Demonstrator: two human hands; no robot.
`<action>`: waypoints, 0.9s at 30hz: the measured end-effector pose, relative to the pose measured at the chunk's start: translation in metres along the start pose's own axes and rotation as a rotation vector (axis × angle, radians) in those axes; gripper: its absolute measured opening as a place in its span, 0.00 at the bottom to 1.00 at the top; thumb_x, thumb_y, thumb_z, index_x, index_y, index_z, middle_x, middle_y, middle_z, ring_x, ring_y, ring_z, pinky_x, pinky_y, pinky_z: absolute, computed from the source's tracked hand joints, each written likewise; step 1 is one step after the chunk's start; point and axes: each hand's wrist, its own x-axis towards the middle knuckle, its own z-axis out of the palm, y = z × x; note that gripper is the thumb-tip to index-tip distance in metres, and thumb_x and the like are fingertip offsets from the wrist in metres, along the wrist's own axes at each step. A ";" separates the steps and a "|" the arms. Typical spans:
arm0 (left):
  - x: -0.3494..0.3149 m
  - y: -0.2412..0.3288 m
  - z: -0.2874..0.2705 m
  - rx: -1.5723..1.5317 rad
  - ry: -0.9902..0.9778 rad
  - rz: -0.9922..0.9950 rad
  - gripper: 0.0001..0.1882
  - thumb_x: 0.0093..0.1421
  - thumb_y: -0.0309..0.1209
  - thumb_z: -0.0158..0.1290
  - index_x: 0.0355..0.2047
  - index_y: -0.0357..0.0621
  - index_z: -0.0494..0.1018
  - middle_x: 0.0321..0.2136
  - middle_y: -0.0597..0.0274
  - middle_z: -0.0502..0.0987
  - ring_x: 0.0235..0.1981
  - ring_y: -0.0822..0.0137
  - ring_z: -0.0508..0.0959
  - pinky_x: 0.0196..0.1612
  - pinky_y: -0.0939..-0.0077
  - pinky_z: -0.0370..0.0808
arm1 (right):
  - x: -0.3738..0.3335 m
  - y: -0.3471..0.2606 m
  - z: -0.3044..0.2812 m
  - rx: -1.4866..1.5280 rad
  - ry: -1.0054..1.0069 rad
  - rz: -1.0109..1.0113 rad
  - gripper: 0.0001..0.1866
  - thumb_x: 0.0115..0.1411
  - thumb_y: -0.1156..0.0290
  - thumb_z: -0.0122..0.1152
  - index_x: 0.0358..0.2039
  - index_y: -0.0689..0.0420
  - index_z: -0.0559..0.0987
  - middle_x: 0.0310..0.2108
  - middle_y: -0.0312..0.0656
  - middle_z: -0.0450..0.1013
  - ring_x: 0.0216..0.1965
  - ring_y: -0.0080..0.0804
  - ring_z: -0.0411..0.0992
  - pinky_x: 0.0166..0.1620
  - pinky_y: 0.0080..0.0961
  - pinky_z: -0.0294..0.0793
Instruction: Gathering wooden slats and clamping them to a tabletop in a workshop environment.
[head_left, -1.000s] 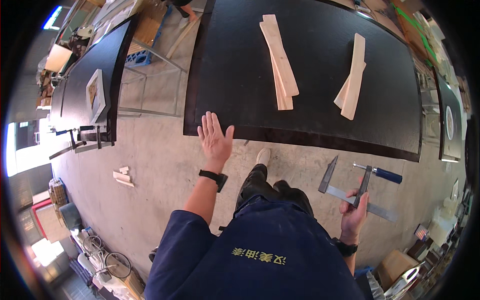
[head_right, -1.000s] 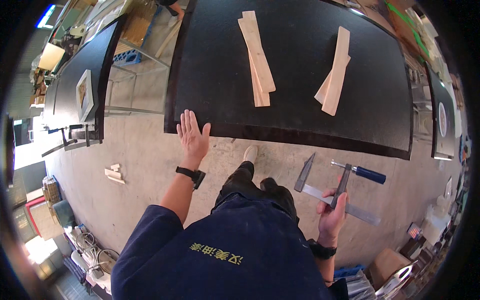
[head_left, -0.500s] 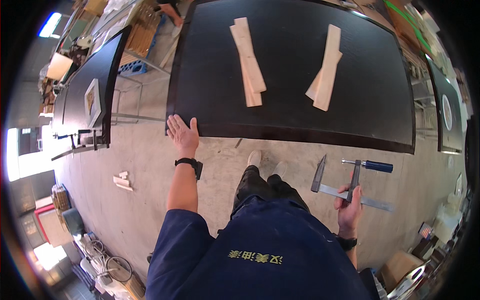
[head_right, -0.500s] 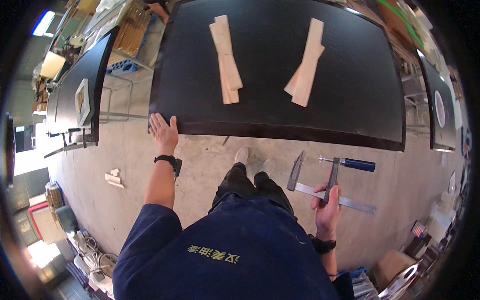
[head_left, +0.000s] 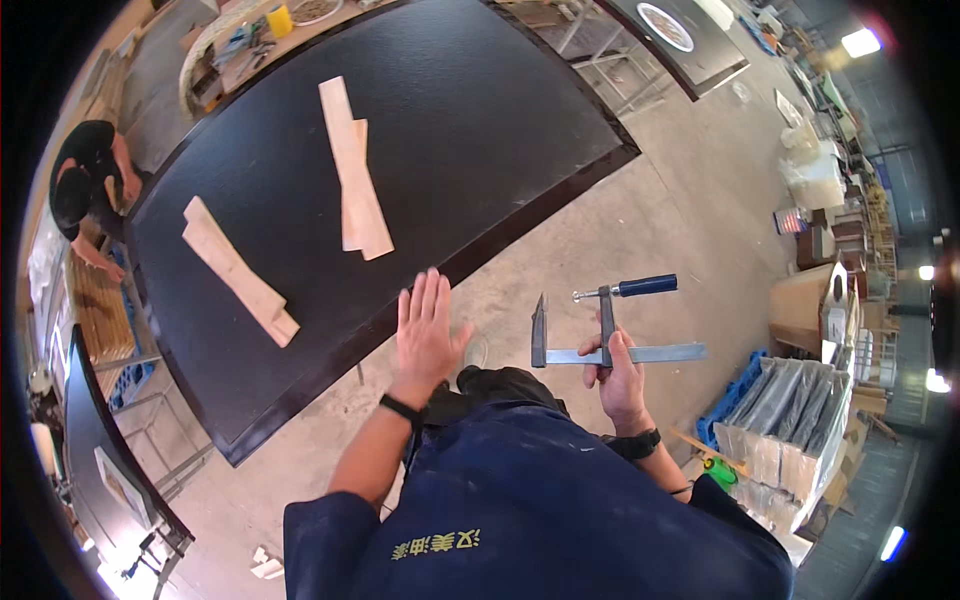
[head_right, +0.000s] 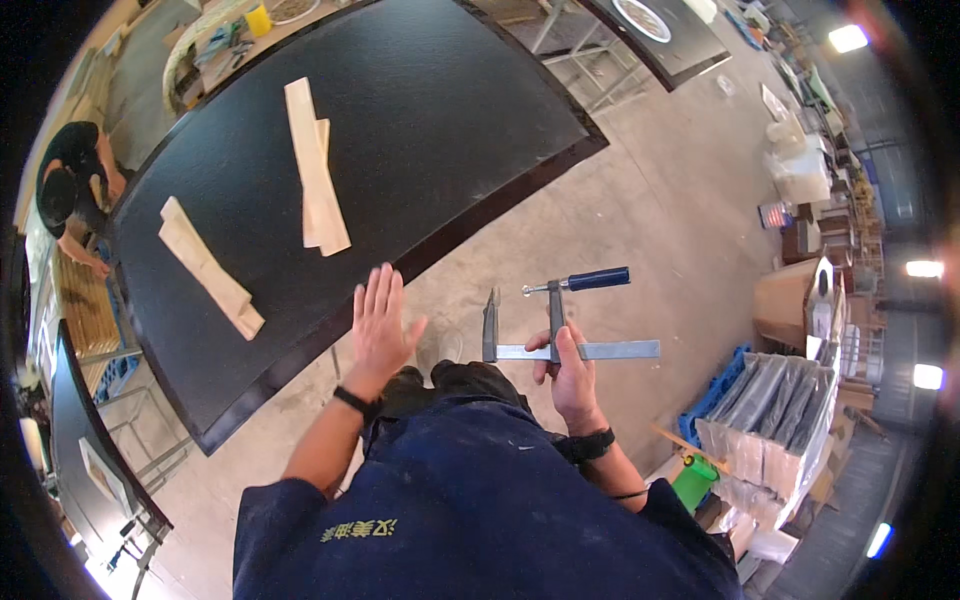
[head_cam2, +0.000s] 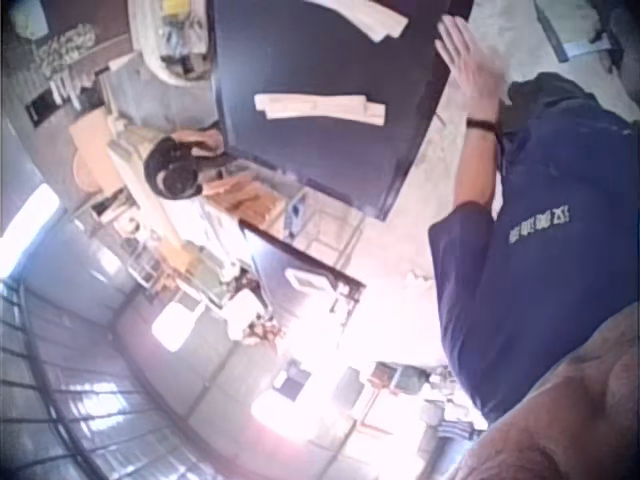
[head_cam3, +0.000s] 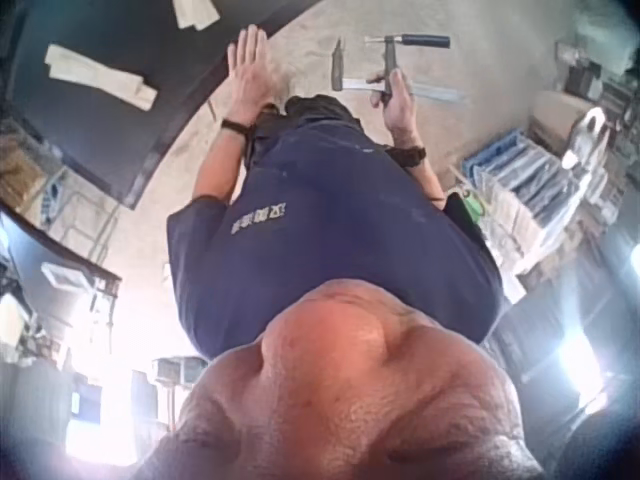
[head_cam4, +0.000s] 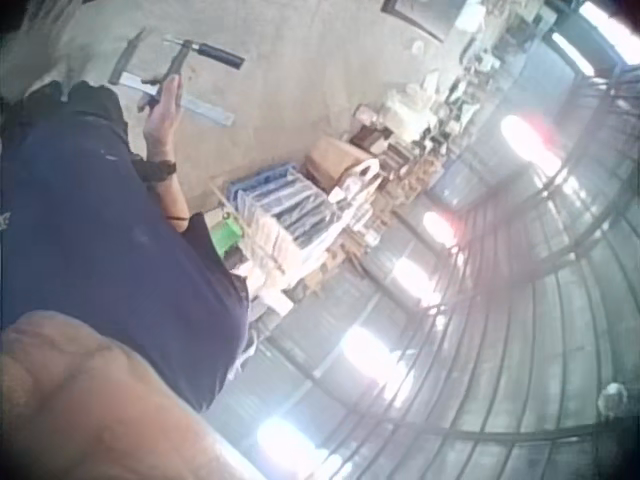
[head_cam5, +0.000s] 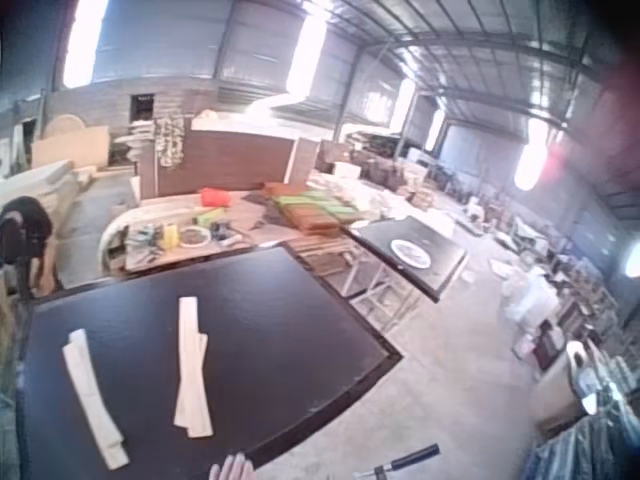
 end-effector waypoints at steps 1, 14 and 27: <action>0.019 -0.005 0.019 -0.009 -0.004 0.013 0.46 0.59 0.44 0.59 0.71 0.37 0.53 0.73 0.50 0.51 0.75 0.53 0.48 0.74 0.51 0.44 | 0.002 0.006 -0.009 -0.006 0.030 -0.013 0.27 0.75 0.52 0.43 0.63 0.60 0.67 0.33 0.43 0.76 0.21 0.20 0.68 0.23 0.17 0.68; 0.134 0.050 0.095 0.307 -0.012 -0.179 0.45 0.59 0.44 0.59 0.72 0.41 0.53 0.74 0.54 0.49 0.75 0.54 0.47 0.74 0.48 0.43 | 0.063 -0.018 -0.151 -0.031 0.072 -0.036 0.29 0.74 0.51 0.44 0.62 0.63 0.68 0.31 0.42 0.76 0.18 0.19 0.66 0.21 0.16 0.65; 0.354 0.167 0.188 0.279 -0.089 0.186 0.45 0.59 0.42 0.59 0.72 0.43 0.53 0.73 0.54 0.51 0.74 0.55 0.50 0.73 0.51 0.47 | 0.126 -0.060 -0.254 0.015 0.135 -0.047 0.25 0.74 0.53 0.47 0.56 0.63 0.71 0.31 0.42 0.78 0.18 0.19 0.68 0.21 0.16 0.65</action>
